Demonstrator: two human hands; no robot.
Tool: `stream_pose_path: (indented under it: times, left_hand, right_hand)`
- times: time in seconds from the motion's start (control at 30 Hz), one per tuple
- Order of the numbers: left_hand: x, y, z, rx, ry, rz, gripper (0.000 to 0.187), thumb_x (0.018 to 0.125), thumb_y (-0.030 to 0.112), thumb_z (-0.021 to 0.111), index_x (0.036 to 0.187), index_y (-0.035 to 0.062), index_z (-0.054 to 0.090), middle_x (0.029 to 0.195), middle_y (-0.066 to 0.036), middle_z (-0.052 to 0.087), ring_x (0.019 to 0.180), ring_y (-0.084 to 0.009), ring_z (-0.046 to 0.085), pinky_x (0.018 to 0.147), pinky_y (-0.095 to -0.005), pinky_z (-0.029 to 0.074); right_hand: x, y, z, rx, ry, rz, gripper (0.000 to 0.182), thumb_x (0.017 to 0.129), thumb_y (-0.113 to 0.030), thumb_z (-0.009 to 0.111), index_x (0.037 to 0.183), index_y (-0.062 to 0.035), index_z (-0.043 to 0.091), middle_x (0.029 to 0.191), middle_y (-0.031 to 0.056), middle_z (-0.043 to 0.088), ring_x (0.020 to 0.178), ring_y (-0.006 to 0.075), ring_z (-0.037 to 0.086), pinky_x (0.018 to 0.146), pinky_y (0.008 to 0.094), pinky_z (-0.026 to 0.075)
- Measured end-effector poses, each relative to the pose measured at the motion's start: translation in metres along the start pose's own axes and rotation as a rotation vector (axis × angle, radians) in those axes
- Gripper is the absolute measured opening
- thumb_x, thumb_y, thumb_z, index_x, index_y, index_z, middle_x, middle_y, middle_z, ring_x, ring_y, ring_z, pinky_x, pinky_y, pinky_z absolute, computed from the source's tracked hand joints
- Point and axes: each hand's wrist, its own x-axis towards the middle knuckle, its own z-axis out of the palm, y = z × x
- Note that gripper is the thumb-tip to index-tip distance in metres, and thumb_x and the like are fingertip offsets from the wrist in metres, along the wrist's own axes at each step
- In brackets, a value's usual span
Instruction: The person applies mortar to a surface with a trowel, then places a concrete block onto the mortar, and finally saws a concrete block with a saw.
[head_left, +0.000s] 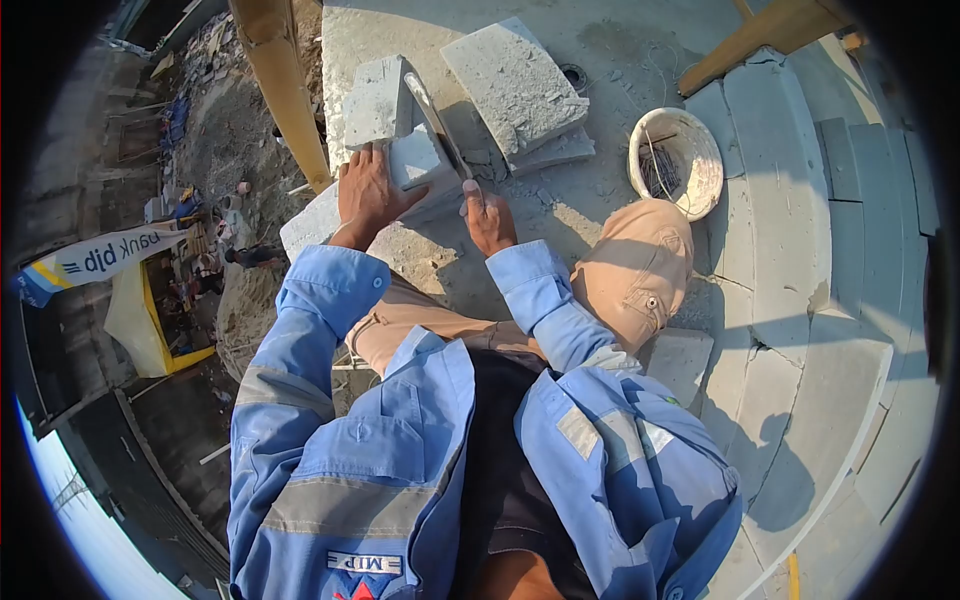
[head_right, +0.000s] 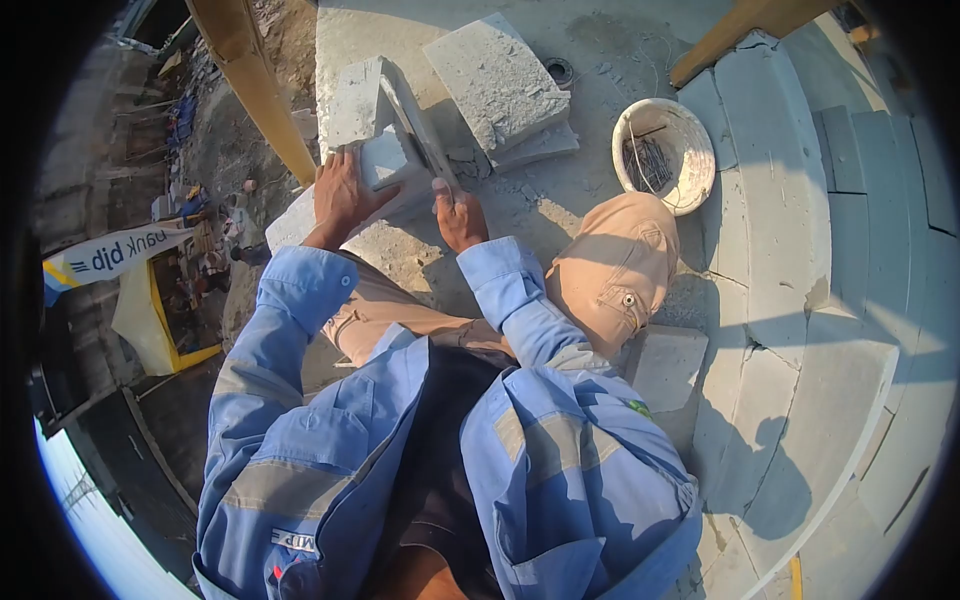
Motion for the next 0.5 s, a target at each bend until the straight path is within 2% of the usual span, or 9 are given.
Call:
stream_pose_path:
  times: [0.03, 0.07, 0.13, 0.17, 0.23, 0.27, 0.33, 0.5]
  left_hand:
    - [-0.001, 0.0, 0.001, 0.011, 0.002, -0.011, 0.097, 0.068, 0.063, 0.079, 0.133, -0.0028, 0.052, 0.129, -0.021, 0.057, 0.121, -0.0343, 0.054, 0.102, -0.0433, 0.042]
    - [-0.001, -0.001, 0.003, 0.02, 0.002, 0.0, 0.097, 0.068, 0.063, 0.079, 0.133, -0.0028, 0.052, 0.129, -0.021, 0.057, 0.121, -0.0343, 0.054, 0.102, -0.0433, 0.042]
    - [-0.001, -0.001, 0.003, 0.0, 0.025, 0.004, 0.099, 0.068, 0.063, 0.079, 0.134, -0.0053, 0.05, 0.133, -0.022, 0.055, 0.124, -0.036, 0.052, 0.106, -0.044, 0.04]
    - [0.004, -0.001, 0.004, 0.007, 0.03, 0.018, 0.099, 0.068, 0.063, 0.079, 0.134, -0.0053, 0.05, 0.133, -0.022, 0.055, 0.124, -0.036, 0.052, 0.106, -0.044, 0.04]
    - [0.001, 0.0, 0.003, 0.004, -0.016, -0.001, 0.101, 0.068, 0.063, 0.079, 0.134, -0.0072, 0.049, 0.135, -0.023, 0.054, 0.126, -0.0363, 0.051, 0.106, -0.0438, 0.04]
    - [0.001, -0.003, 0.009, -0.008, 0.019, 0.003, 0.102, 0.067, 0.063, 0.08, 0.134, -0.0072, 0.048, 0.133, -0.022, 0.055, 0.125, -0.036, 0.051, 0.105, -0.0433, 0.041]
    - [-0.002, 0.001, 0.006, -0.01, -0.005, 0.002, 0.101, 0.067, 0.063, 0.08, 0.133, -0.0071, 0.049, 0.13, -0.022, 0.056, 0.123, -0.0357, 0.052, 0.104, -0.0433, 0.042]
    - [-0.001, -0.003, 0.01, 0.047, 0.056, 0.041, 0.094, 0.067, 0.061, 0.081, 0.126, -0.006, 0.052, 0.118, -0.019, 0.058, 0.114, -0.0345, 0.055, 0.099, -0.0433, 0.044]
  right_hand:
    - [0.003, 0.005, 0.002, -0.125, 0.027, -0.007, 0.073, 0.097, -0.066, 0.042, 0.075, 0.0001, 0.062, 0.058, 0.013, 0.056, 0.053, 0.0274, 0.057, 0.053, 0.0389, 0.044]
    - [0.006, 0.01, 0.001, -0.114, 0.037, -0.007, 0.073, 0.097, -0.066, 0.042, 0.075, 0.0001, 0.062, 0.058, 0.013, 0.056, 0.053, 0.0274, 0.057, 0.053, 0.0389, 0.044]
    - [0.005, 0.0, -0.006, -0.085, -0.066, 0.222, 0.076, 0.096, -0.068, 0.04, 0.077, 0.0009, 0.064, 0.065, 0.0175, 0.061, 0.063, 0.0357, 0.06, 0.062, 0.043, 0.046]
    - [0.007, -0.005, -0.008, -0.074, -0.053, 0.218, 0.076, 0.096, -0.068, 0.04, 0.077, 0.0009, 0.064, 0.065, 0.0175, 0.061, 0.063, 0.0357, 0.06, 0.062, 0.043, 0.046]
    - [-0.01, -0.017, -0.007, -0.021, -0.027, -0.029, 0.076, 0.096, -0.068, 0.039, 0.079, 0.0007, 0.065, 0.068, 0.0177, 0.062, 0.07, 0.0373, 0.061, 0.067, 0.0444, 0.047]
    - [-0.007, -0.007, -0.002, -0.011, -0.025, -0.016, 0.076, 0.096, -0.068, 0.039, 0.079, 0.0007, 0.065, 0.068, 0.0177, 0.062, 0.07, 0.0373, 0.061, 0.067, 0.0444, 0.047]
    - [0.003, 0.011, 0.007, -0.207, 0.031, 0.093, 0.078, 0.097, -0.069, 0.035, 0.08, 0.0005, 0.066, 0.071, 0.0193, 0.064, 0.07, 0.039, 0.061, 0.068, 0.045, 0.047]
    - [-0.006, -0.004, -0.007, -0.173, -0.048, 0.052, 0.075, 0.097, -0.067, 0.037, 0.081, 0.0004, 0.067, 0.075, 0.0238, 0.065, 0.072, 0.0426, 0.06, 0.069, 0.0473, 0.047]
